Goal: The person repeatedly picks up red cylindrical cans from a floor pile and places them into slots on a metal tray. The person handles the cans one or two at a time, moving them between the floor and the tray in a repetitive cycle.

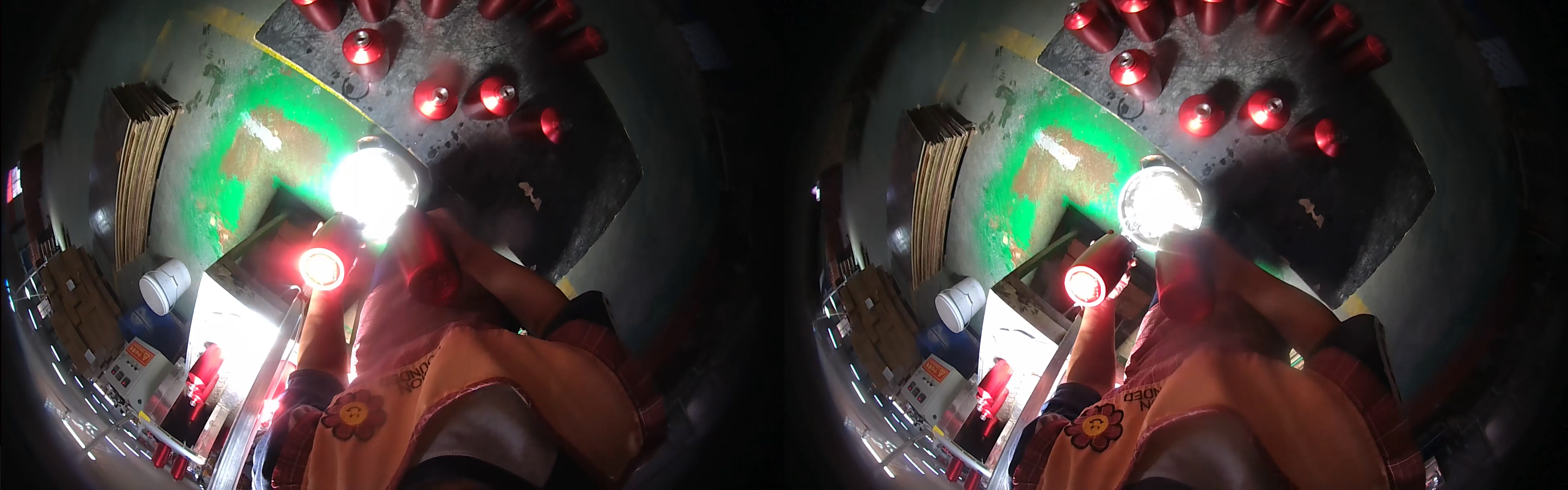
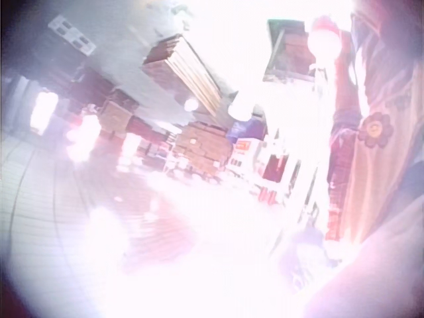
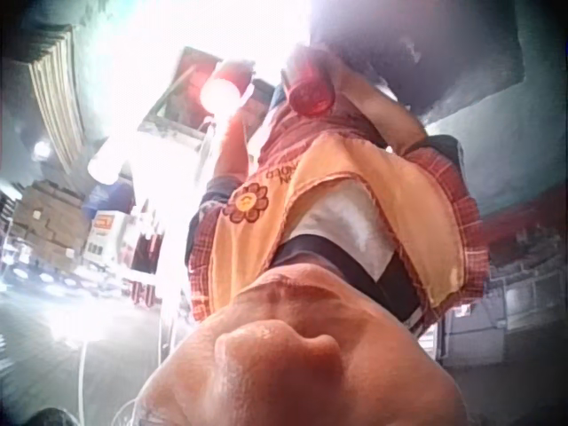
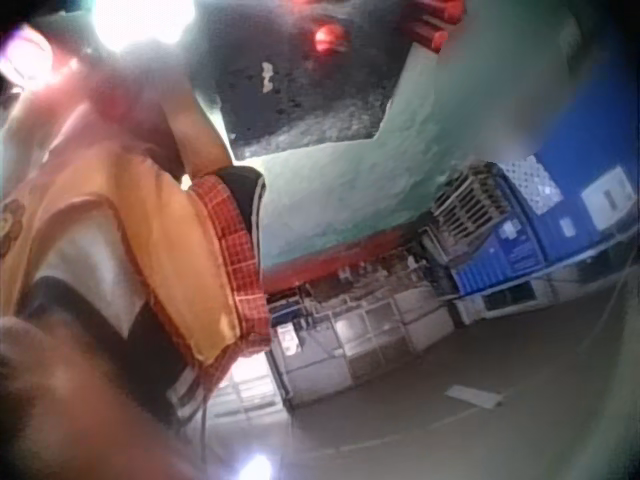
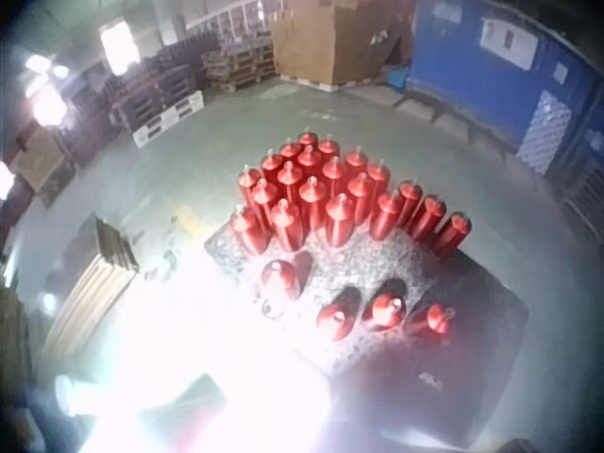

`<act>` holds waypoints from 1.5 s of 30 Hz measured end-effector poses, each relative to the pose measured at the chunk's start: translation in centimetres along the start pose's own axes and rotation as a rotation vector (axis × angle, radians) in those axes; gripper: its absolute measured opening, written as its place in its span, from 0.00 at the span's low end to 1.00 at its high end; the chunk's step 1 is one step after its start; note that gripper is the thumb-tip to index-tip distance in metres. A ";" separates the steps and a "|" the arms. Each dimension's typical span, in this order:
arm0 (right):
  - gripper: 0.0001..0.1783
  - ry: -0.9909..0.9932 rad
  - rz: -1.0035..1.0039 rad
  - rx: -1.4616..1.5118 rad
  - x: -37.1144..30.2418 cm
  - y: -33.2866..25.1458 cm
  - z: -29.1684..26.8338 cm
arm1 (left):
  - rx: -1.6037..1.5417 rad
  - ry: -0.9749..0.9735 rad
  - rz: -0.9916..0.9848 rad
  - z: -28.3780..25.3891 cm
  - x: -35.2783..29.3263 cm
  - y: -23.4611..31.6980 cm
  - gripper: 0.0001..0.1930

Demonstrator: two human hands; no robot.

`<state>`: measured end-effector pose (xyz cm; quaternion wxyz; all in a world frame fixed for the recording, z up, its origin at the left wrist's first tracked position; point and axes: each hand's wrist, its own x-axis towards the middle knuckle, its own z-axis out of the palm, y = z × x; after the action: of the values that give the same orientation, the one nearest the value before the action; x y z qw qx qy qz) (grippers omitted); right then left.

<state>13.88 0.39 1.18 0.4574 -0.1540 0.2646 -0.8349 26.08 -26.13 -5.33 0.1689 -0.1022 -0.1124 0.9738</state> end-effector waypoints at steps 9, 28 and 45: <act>0.12 0.489 0.420 0.398 1.3 7.3 3.4 | -0.384 0.144 0.144 -3.5 -5.6 -0.6 0.27; 0.25 0.883 -0.200 -1.413 -7.9 -9.9 -6.4 | 1.720 0.675 0.867 8.6 12.3 4.7 0.20; 0.24 1.085 -0.373 -1.718 -9.6 -23.8 -10.5 | 2.531 0.242 1.022 16.4 29.9 -1.3 0.19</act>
<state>-2.41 22.16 6.38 -0.1243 -0.0699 0.9142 -0.3793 -4.97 -17.44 5.83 -0.2200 0.0072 0.9110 0.3487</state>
